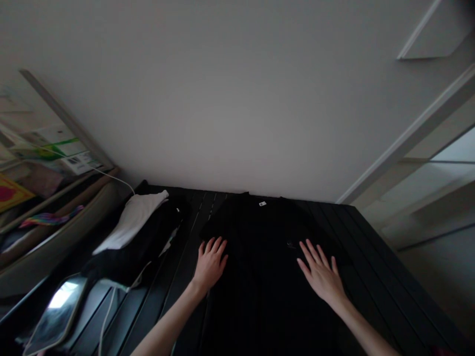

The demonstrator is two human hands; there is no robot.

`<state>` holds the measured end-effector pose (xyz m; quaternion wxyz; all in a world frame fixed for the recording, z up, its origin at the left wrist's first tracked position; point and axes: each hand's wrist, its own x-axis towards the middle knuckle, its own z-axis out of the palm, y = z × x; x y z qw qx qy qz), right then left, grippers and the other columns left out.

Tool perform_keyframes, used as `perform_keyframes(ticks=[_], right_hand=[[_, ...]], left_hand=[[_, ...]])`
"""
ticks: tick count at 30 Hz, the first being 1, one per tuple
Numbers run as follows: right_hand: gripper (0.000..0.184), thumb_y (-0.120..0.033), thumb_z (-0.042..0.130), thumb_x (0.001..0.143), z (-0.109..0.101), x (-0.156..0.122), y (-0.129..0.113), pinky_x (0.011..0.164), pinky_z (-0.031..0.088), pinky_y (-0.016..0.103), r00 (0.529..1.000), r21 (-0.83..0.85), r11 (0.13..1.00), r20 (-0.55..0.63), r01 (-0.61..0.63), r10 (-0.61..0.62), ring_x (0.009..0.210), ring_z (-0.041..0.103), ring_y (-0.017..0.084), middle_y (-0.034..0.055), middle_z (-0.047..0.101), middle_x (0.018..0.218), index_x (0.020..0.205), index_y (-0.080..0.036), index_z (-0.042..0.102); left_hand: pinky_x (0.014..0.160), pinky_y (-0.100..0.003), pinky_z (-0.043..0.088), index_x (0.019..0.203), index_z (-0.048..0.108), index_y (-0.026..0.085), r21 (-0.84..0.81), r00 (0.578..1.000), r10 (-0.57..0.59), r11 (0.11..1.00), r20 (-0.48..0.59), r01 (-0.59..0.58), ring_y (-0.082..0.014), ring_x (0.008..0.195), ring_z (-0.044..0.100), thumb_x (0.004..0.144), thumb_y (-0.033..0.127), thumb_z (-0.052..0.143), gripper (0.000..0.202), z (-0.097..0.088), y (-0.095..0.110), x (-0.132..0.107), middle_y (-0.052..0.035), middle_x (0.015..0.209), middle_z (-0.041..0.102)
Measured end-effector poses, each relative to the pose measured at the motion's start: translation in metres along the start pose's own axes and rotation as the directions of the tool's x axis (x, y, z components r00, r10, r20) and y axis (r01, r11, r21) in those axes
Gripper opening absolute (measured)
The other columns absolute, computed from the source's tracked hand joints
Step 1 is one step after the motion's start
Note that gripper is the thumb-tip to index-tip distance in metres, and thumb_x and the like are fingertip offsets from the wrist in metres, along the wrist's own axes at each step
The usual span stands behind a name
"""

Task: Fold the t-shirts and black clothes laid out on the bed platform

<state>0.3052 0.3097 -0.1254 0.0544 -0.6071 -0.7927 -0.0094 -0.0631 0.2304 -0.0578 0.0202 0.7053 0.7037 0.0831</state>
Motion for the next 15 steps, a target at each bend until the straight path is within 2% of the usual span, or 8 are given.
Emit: perform_keyframes(ticks=[2,5,7,9,10,12,15], right_hand=[[0.059,-0.049,0.022,0.094,-0.005,-0.004,0.013,0.110,0.017,0.062,0.999,-0.034,0.999,0.009,-0.033,0.033,0.141,0.024,0.032,0.0015,0.024,0.156,0.148,-0.027,0.025],[0.052,-0.038,0.025,0.092,-0.017,-0.009,0.028,0.106,0.028,0.056,0.999,-0.048,0.999,0.027,-0.019,0.021,0.123,0.049,0.033,0.0110,0.048,0.142,0.131,-0.017,0.052],[0.048,-0.036,0.024,0.093,-0.026,-0.010,0.039,0.094,0.042,0.046,0.997,0.015,0.999,0.071,-0.035,0.033,0.100,0.063,0.029,0.0153,0.065,0.116,0.107,-0.015,0.064],[0.046,-0.039,0.024,0.094,-0.035,-0.007,0.051,0.076,0.048,0.038,0.989,0.091,0.989,0.105,-0.113,0.104,0.079,0.066,0.026,0.0130,0.069,0.090,0.092,-0.017,0.065],[0.044,-0.041,0.026,0.093,-0.038,-0.004,0.057,0.070,0.047,0.035,0.983,0.115,0.979,0.098,-0.168,0.157,0.075,0.065,0.025,0.0115,0.068,0.085,0.091,-0.018,0.063],[0.037,-0.040,0.031,0.091,-0.040,0.004,0.066,0.066,0.047,0.034,0.964,0.128,0.955,0.058,-0.267,0.261,0.075,0.065,0.025,0.0115,0.066,0.087,0.097,-0.018,0.061],[0.044,-0.032,0.034,0.087,-0.034,0.022,0.069,0.071,0.048,0.037,0.909,0.137,0.899,0.089,-0.417,0.408,0.088,0.065,0.029,0.0183,0.062,0.102,0.121,-0.011,0.053]], left_hand=[[0.105,-0.049,0.032,0.125,0.055,0.029,-0.071,0.999,0.023,0.997,0.033,-0.020,-0.0250,0.121,0.049,0.094,0.028,0.042,0.034,-0.014,0.007,-0.018,-0.0044,0.129,0.059],[0.098,-0.046,0.037,0.114,0.060,0.029,-0.210,0.995,0.053,0.977,0.079,-0.035,-0.0208,0.105,0.057,0.096,0.030,0.037,0.029,-0.031,0.014,-0.043,-0.0019,0.111,0.066],[0.094,-0.042,0.041,0.113,0.060,0.027,-0.242,0.998,-0.030,0.969,0.049,0.041,-0.0199,0.099,0.060,0.097,0.029,0.033,0.031,-0.038,0.015,-0.053,-0.0031,0.105,0.066],[0.089,-0.038,0.044,0.111,0.060,0.025,-0.210,0.987,-0.158,0.966,-0.015,0.152,-0.0204,0.098,0.060,0.097,0.027,0.030,0.033,-0.041,0.013,-0.055,-0.0051,0.105,0.066],[0.087,-0.036,0.044,0.111,0.060,0.024,-0.183,0.978,-0.206,0.963,-0.040,0.195,-0.0208,0.098,0.060,0.096,0.026,0.030,0.034,-0.042,0.013,-0.053,-0.0058,0.105,0.065],[0.086,-0.034,0.045,0.113,0.060,0.022,-0.133,0.967,-0.251,0.961,-0.051,0.242,-0.0213,0.100,0.060,0.096,0.025,0.031,0.034,-0.042,0.016,-0.045,-0.0067,0.109,0.064],[0.087,-0.034,0.046,0.121,0.057,0.019,-0.089,0.954,-0.298,0.950,0.033,0.299,-0.0221,0.105,0.060,0.095,0.026,0.032,0.036,-0.041,0.033,-0.025,-0.0088,0.117,0.062]])
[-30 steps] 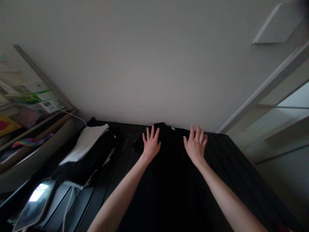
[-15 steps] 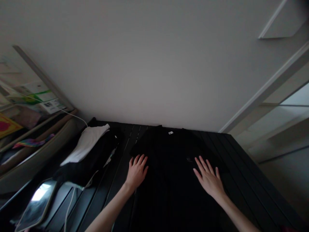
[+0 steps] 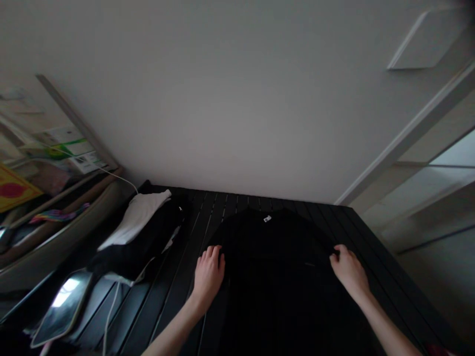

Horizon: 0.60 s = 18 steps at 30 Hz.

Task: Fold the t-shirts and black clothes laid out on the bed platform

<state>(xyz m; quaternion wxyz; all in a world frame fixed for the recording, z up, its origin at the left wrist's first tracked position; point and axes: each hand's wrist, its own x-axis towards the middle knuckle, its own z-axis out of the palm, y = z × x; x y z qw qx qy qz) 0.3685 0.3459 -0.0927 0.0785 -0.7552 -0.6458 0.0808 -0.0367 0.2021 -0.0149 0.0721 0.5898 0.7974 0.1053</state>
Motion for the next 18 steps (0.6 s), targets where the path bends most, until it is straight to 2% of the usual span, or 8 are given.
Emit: perform_keyframes(ticks=[3,5,7,10,13,16,18], right_hand=[[0.058,-0.035,0.034,0.086,0.014,0.013,-0.014,0.075,0.048,0.047,0.983,0.019,0.987,0.086,-0.161,0.159,0.100,0.061,0.037,0.0273,0.056,0.113,0.134,-0.006,0.042],[0.063,-0.042,0.033,0.085,0.024,0.020,-0.024,0.075,0.046,0.056,0.971,0.017,0.974,0.091,-0.225,0.223,0.108,0.055,0.046,0.0321,0.050,0.120,0.134,-0.005,0.045],[0.069,-0.049,0.030,0.085,0.033,0.028,-0.031,0.074,0.043,0.063,0.960,0.016,0.963,0.083,-0.269,0.267,0.114,0.047,0.052,0.0359,0.045,0.125,0.134,-0.002,0.045],[0.089,-0.064,0.027,0.082,0.043,0.044,-0.036,0.083,0.036,0.070,0.943,0.027,0.946,0.093,-0.323,0.320,0.124,0.034,0.055,0.0392,0.034,0.136,0.139,0.004,0.035],[0.104,-0.078,0.024,0.077,0.050,0.064,-0.034,0.097,0.021,0.072,0.950,0.047,0.953,0.116,-0.298,0.291,0.134,0.019,0.053,0.0348,0.023,0.147,0.145,0.001,0.028],[0.102,-0.081,0.021,0.076,0.058,0.086,-0.029,0.101,0.008,0.074,0.971,0.054,0.973,0.101,-0.224,0.218,0.140,0.010,0.047,0.0268,0.015,0.154,0.149,-0.010,0.022],[0.098,-0.080,0.019,0.078,0.063,0.101,-0.026,0.104,0.005,0.072,0.981,0.038,0.982,0.066,-0.186,0.184,0.142,0.008,0.043,0.0226,0.013,0.156,0.150,-0.014,0.020]], left_hand=[[0.086,-0.043,0.048,0.131,0.051,0.016,0.074,0.986,-0.155,0.986,0.067,0.150,-0.0294,0.107,0.059,0.097,0.035,0.031,0.044,0.009,0.025,0.017,-0.0152,0.124,0.060],[0.088,-0.056,0.044,0.137,0.047,0.014,0.169,0.969,-0.246,0.957,0.027,0.238,-0.0389,0.115,0.054,0.097,0.042,0.030,0.052,0.021,0.033,0.031,-0.0206,0.132,0.055],[0.091,-0.067,0.036,0.141,0.042,0.014,0.262,0.958,-0.283,0.923,-0.038,0.283,-0.0469,0.124,0.043,0.096,0.047,0.030,0.057,0.033,0.032,0.048,-0.0244,0.140,0.045],[0.096,-0.074,0.023,0.145,0.035,0.013,0.326,0.950,-0.306,0.893,-0.064,0.310,-0.0507,0.132,0.030,0.092,0.058,0.031,0.070,0.048,0.017,0.081,-0.0272,0.147,0.034],[0.098,-0.076,0.017,0.147,0.030,0.013,0.290,0.938,-0.345,0.897,-0.012,0.334,-0.0512,0.135,0.024,0.087,0.069,0.028,0.082,0.052,0.001,0.119,-0.0275,0.150,0.027],[0.098,-0.077,0.015,0.148,0.028,0.015,0.230,0.925,-0.379,0.904,0.037,0.361,-0.0509,0.137,0.020,0.085,0.073,0.023,0.086,0.052,-0.008,0.155,-0.0257,0.152,0.022],[0.099,-0.076,0.014,0.149,0.026,0.016,0.211,0.933,-0.357,0.916,0.049,0.340,-0.0495,0.138,0.016,0.086,0.072,0.023,0.084,0.054,-0.012,0.175,-0.0236,0.154,0.019]])
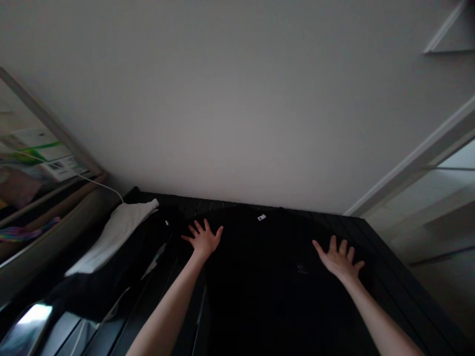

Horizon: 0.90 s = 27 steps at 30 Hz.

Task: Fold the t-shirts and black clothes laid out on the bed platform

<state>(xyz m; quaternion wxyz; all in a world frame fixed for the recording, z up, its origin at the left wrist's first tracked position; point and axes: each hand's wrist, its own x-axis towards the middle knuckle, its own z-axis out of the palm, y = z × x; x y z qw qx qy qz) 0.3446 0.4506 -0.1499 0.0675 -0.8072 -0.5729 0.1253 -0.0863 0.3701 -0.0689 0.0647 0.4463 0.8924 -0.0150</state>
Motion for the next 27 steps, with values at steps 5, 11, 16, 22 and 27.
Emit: perform_keyframes(ticks=[5,11,16,22,27], right_hand=[[0.084,-0.070,0.017,0.086,-0.004,0.025,-0.006,0.108,0.010,0.065,0.997,-0.070,0.995,-0.021,0.072,-0.074,0.143,0.011,0.038,0.0171,0.015,0.157,0.150,-0.017,0.021],[0.067,-0.049,0.025,0.094,-0.025,-0.030,-0.043,0.108,0.011,0.065,0.906,-0.228,0.958,-0.342,0.175,-0.248,0.143,0.009,0.039,0.0226,0.021,0.154,0.149,-0.011,0.023],[0.067,-0.051,0.028,0.093,-0.012,-0.140,-0.062,0.109,0.022,0.060,0.808,-0.163,0.864,-0.306,0.477,-0.504,0.144,0.010,0.035,0.0146,0.018,0.157,0.150,-0.016,0.021],[0.073,-0.065,0.034,0.084,0.010,-0.234,-0.008,0.102,0.029,0.070,0.829,-0.030,0.860,-0.251,0.509,-0.500,0.139,0.024,0.041,0.0041,0.034,0.151,0.149,-0.035,0.023],[0.062,-0.060,0.028,0.086,-0.006,-0.249,0.071,0.103,0.032,0.067,0.831,-0.020,0.849,-0.192,0.529,-0.522,0.138,0.030,0.036,0.0017,0.045,0.145,0.144,-0.039,0.035]], left_hand=[[0.110,-0.064,0.005,0.150,0.022,0.024,0.031,0.960,0.268,0.963,-0.078,-0.267,-0.0372,0.144,0.008,0.092,0.061,0.028,0.069,0.005,0.001,0.028,-0.0117,0.158,0.016],[0.114,-0.056,0.006,0.144,0.036,0.014,-0.033,0.910,0.360,0.927,-0.205,-0.374,-0.0314,0.145,0.011,0.095,0.042,0.036,0.056,-0.004,0.012,-0.015,-0.0159,0.155,0.024],[0.111,-0.037,0.030,0.118,0.059,0.026,-0.354,0.658,0.745,0.589,-0.113,-0.727,-0.0166,0.127,0.046,0.097,0.031,0.037,0.031,-0.009,0.032,-0.115,-0.0032,0.127,0.060],[0.089,-0.038,0.047,0.072,0.070,0.020,-0.315,0.702,0.712,0.667,0.000,-0.675,-0.0211,0.095,0.057,0.093,0.028,0.045,0.034,-0.006,-0.007,-0.187,-0.0069,0.089,0.064],[0.100,-0.043,0.041,0.074,0.072,0.023,-0.108,0.827,0.563,0.821,-0.018,-0.561,-0.0241,0.103,0.056,0.092,0.031,0.044,0.034,-0.011,-0.084,-0.205,-0.0069,0.094,0.065]])
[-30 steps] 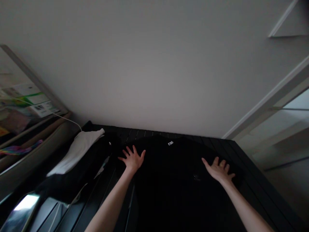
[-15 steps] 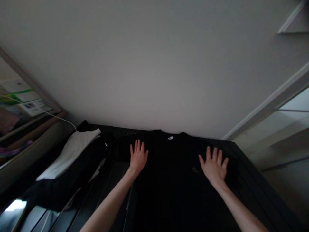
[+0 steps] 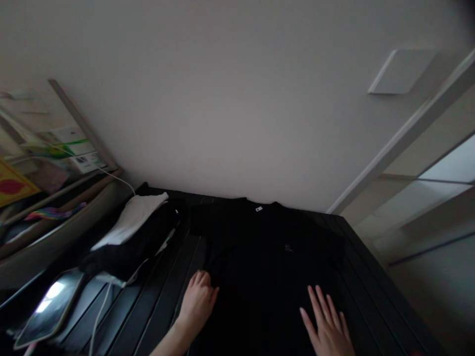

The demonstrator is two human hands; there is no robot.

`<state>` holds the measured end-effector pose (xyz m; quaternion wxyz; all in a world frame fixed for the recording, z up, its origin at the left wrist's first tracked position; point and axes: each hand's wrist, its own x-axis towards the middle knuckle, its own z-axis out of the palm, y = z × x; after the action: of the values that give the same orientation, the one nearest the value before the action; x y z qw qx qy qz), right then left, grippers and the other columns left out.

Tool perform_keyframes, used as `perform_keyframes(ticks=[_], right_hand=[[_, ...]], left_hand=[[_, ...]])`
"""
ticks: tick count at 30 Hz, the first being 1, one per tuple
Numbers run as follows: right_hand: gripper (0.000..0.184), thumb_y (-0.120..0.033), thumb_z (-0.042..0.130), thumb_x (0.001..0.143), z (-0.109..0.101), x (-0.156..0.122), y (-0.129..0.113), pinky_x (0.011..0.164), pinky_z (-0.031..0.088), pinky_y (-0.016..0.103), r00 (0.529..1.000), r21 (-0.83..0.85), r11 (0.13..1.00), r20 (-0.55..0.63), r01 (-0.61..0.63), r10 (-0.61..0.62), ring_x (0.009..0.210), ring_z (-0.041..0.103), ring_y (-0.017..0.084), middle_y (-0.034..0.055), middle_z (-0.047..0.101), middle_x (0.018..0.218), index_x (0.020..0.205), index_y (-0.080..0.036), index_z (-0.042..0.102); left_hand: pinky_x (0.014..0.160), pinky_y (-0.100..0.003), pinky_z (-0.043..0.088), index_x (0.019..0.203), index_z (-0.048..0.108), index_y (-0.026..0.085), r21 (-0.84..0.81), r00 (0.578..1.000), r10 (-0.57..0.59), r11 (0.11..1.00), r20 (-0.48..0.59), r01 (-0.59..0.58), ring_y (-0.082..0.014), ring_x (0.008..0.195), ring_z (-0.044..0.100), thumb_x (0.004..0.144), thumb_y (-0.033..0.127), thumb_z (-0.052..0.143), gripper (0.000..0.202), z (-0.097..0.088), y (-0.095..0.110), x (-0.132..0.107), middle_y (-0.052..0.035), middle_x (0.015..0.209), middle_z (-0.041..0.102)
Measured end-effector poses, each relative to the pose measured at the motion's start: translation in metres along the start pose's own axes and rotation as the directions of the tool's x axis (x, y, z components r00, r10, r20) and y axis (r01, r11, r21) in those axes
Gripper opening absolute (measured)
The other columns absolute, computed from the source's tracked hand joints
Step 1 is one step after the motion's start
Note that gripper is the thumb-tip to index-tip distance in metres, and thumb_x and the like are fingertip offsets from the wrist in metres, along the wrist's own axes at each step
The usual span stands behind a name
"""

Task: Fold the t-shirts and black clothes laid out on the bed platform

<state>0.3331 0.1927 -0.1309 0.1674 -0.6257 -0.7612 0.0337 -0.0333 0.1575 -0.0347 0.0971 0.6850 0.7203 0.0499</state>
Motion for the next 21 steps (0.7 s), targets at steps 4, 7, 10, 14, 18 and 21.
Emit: perform_keyframes(ticks=[4,7,10,14,18,21], right_hand=[[0.061,-0.056,0.023,0.087,-0.022,-0.013,0.036,0.106,0.029,0.064,0.997,-0.017,1.000,0.081,0.005,-0.003,0.138,0.030,0.033,0.0039,0.045,0.145,0.141,-0.034,0.042],[0.064,-0.055,0.020,0.088,-0.030,-0.013,0.038,0.107,0.026,0.063,0.989,-0.083,0.991,0.098,-0.102,0.109,0.140,0.028,0.032,0.0076,0.039,0.149,0.143,-0.027,0.038],[0.067,-0.049,0.015,0.090,-0.033,-0.013,0.016,0.106,0.022,0.066,0.972,-0.175,0.962,0.071,-0.209,0.225,0.141,0.023,0.035,0.0160,0.035,0.150,0.142,-0.013,0.039],[0.063,-0.044,0.024,0.092,-0.037,-0.029,-0.054,0.110,0.018,0.060,0.993,-0.153,0.982,0.031,-0.111,0.117,0.142,0.017,0.035,0.0223,0.035,0.148,0.133,-0.003,0.049],[0.058,-0.048,0.037,0.091,-0.044,-0.068,-0.145,0.112,0.025,0.050,0.980,0.114,0.982,0.116,0.149,-0.162,0.142,0.023,0.029,0.0140,0.040,0.148,0.135,-0.012,0.049],[0.059,-0.046,0.052,0.085,-0.049,-0.101,-0.202,0.114,0.024,0.047,0.926,0.301,0.921,0.209,0.246,-0.316,0.142,0.022,0.027,0.0091,0.035,0.151,0.136,-0.018,0.048]], left_hand=[[0.108,-0.045,0.032,0.092,0.071,0.022,0.129,0.994,-0.108,0.986,-0.026,0.111,-0.0283,0.119,0.049,0.087,0.035,0.052,0.024,-0.011,-0.021,-0.034,-0.0078,0.113,0.063],[0.109,-0.046,0.028,0.120,0.061,0.016,0.169,0.982,-0.189,0.967,-0.015,0.189,-0.0316,0.128,0.041,0.082,0.031,0.056,0.041,-0.018,-0.019,-0.048,-0.0121,0.127,0.056],[0.109,-0.046,0.024,0.140,0.041,0.018,0.112,0.980,-0.192,0.976,0.058,0.185,-0.0311,0.132,0.034,0.076,0.025,0.057,0.067,-0.019,-0.010,-0.059,-0.0116,0.139,0.047],[0.104,-0.045,0.029,0.143,0.036,0.030,0.018,0.981,-0.131,0.991,0.142,0.130,-0.0291,0.128,0.037,0.067,0.015,0.055,0.080,-0.014,0.000,-0.070,-0.0070,0.135,0.049],[0.090,-0.036,0.039,0.114,0.064,0.026,-0.076,0.981,-0.144,0.985,0.132,0.155,-0.0248,0.113,0.048,0.072,0.012,0.050,0.046,-0.015,-0.003,-0.077,-0.0054,0.116,0.059],[0.090,-0.030,0.040,0.097,0.069,0.020,-0.145,0.989,-0.136,0.979,0.054,0.142,-0.0197,0.102,0.054,0.084,0.019,0.047,0.026,-0.022,-0.012,-0.084,-0.0061,0.106,0.062]])
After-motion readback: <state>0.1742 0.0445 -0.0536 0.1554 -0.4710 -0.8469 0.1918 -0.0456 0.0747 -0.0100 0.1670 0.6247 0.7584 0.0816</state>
